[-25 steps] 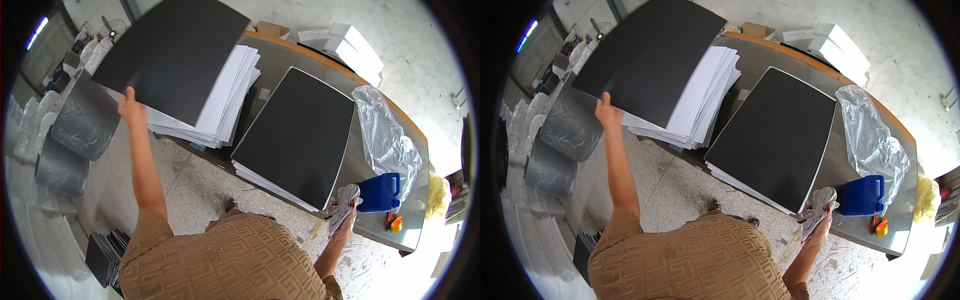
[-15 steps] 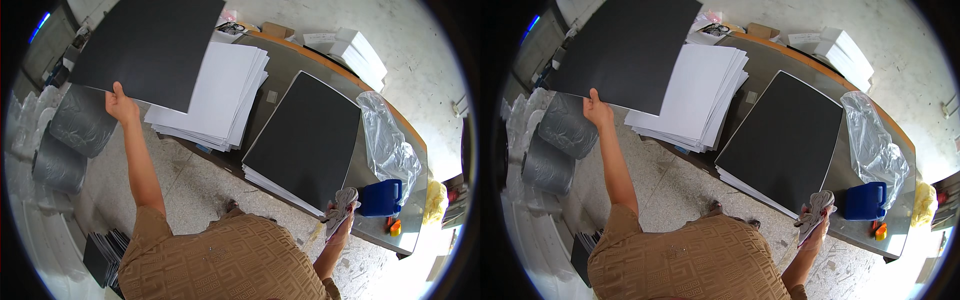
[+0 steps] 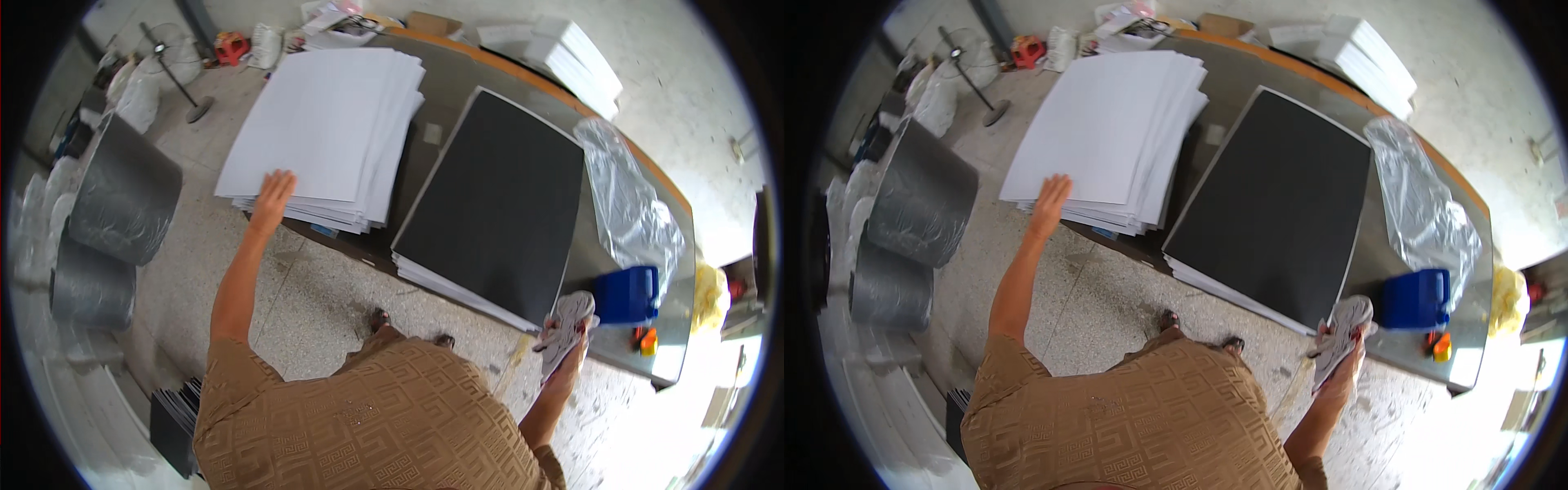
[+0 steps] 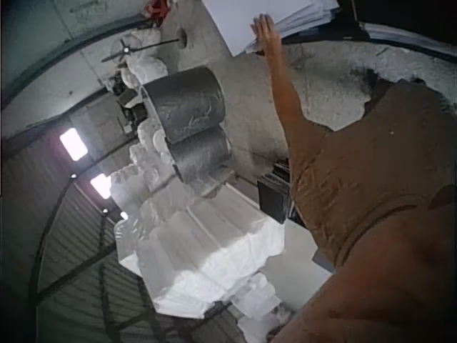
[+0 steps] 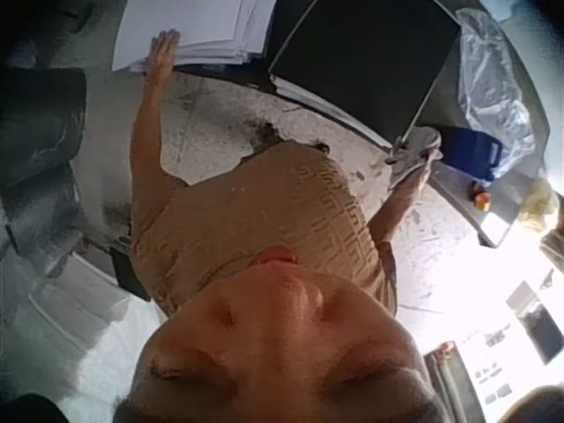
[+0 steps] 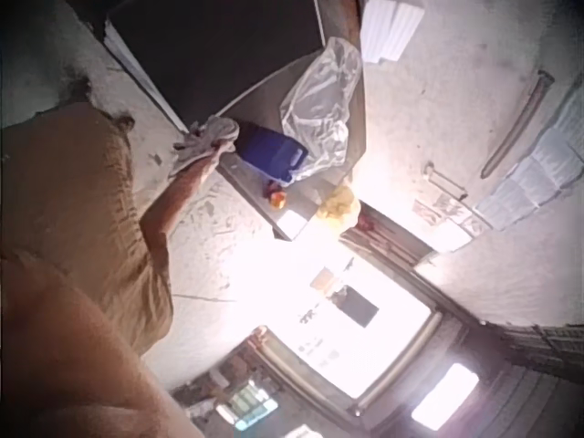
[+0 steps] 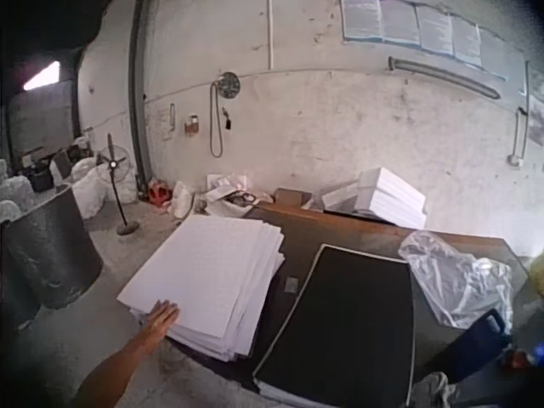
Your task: The person wipes the surface of large white sheets with a cloth, one at a time, then places each sheet onto a stack. The person repeats this process for multiple sheets throughout the clip.
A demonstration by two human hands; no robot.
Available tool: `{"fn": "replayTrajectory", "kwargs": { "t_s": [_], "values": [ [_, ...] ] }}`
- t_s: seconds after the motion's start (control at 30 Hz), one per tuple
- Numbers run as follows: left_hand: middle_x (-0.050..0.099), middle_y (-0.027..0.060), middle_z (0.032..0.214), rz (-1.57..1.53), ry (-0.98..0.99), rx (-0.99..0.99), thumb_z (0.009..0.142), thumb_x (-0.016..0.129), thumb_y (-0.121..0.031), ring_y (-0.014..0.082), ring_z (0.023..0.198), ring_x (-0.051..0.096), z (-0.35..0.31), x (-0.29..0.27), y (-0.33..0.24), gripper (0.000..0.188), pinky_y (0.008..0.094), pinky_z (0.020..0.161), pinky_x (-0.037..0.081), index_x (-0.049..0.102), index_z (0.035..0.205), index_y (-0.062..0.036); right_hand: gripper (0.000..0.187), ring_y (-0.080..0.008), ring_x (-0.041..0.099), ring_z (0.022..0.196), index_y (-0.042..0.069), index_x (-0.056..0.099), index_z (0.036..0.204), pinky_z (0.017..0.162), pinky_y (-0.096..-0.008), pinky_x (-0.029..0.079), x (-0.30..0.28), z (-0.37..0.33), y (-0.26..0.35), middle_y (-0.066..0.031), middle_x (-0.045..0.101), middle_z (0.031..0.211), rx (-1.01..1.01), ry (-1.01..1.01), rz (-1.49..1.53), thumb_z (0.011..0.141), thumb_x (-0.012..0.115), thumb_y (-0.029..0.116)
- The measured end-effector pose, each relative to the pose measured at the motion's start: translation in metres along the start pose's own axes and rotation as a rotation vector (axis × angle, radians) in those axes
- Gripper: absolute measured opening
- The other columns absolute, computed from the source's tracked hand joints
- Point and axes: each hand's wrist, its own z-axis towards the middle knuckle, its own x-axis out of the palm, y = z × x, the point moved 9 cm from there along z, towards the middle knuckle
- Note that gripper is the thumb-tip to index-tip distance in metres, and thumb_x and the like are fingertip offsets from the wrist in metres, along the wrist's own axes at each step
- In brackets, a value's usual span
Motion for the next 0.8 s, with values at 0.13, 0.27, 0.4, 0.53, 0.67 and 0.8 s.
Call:
{"fn": "replayTrajectory", "kwargs": {
  "t_s": [0.13,0.27,0.4,0.53,0.67,0.8],
  "values": [
    [0.049,0.0144,0.147,-0.136,0.187,-0.063,0.09,0.058,0.0,0.036,0.137,0.044,-0.003,0.019,0.01,0.052,0.0503,0.119,0.029,0.051,0.141,-0.0017,0.061,-0.0238,0.062,0.077,0.001,0.055,0.131,0.07,-0.0343,0.051,-0.008,-0.011,0.01,-0.016,0.066,0.09,-0.001,-0.275,-0.019,0.102,0.044,0.053],
    [0.05,0.0169,0.145,-0.054,0.258,-0.103,0.093,0.062,-0.007,0.0378,0.136,0.045,0.015,0.002,-0.02,0.046,0.05,0.115,0.033,0.053,0.137,0.0016,0.058,-0.022,0.065,0.081,0.002,0.055,0.131,0.067,-0.0318,0.056,-0.038,-0.018,0.024,-0.0112,0.064,0.095,-0.088,-0.151,0.164,0.101,0.05,0.052],
    [0.058,0.0198,0.134,-0.506,0.145,0.05,0.087,0.071,-0.018,0.0396,0.128,0.052,0.073,-0.022,-0.203,0.044,0.0533,0.11,0.036,0.061,0.125,0.004,0.055,-0.0236,0.067,0.085,0.003,0.055,0.132,0.066,-0.0332,0.057,-0.086,-0.018,0.015,-0.0111,0.065,0.098,-0.103,-0.181,0.261,0.101,0.051,0.049],
    [0.061,0.0172,0.123,-0.6,0.119,0.454,0.073,0.079,-0.019,0.0353,0.121,0.055,0.117,-0.059,-0.438,0.05,0.0511,0.109,0.041,0.064,0.117,-0.0001,0.052,-0.0246,0.068,0.084,0.004,0.053,0.133,0.065,-0.0336,0.059,-0.097,-0.015,0.013,-0.0128,0.067,0.104,-0.142,-0.174,0.365,0.102,0.051,0.045],
    [0.061,0.016,0.107,-0.438,0.216,0.536,0.077,0.074,-0.012,0.0311,0.106,0.06,0.118,-0.024,-0.502,0.039,0.0444,0.097,0.053,0.064,0.113,-0.0002,0.05,-0.0243,0.069,0.082,0.003,0.055,0.131,0.062,-0.0323,0.059,-0.118,-0.022,0.011,-0.0128,0.066,0.1,-0.175,-0.231,0.392,0.101,0.052,0.043],
    [0.059,0.0143,0.098,-0.388,0.168,0.674,0.078,0.069,-0.004,0.0264,0.091,0.063,0.114,-0.026,-0.504,0.033,0.0346,0.078,0.061,0.064,0.11,0.0027,0.049,-0.0237,0.069,0.079,0.003,0.056,0.13,0.059,-0.0321,0.059,-0.158,-0.027,-0.002,-0.0117,0.065,0.094,-0.187,-0.282,0.404,0.102,0.051,0.042]
  ]
}}
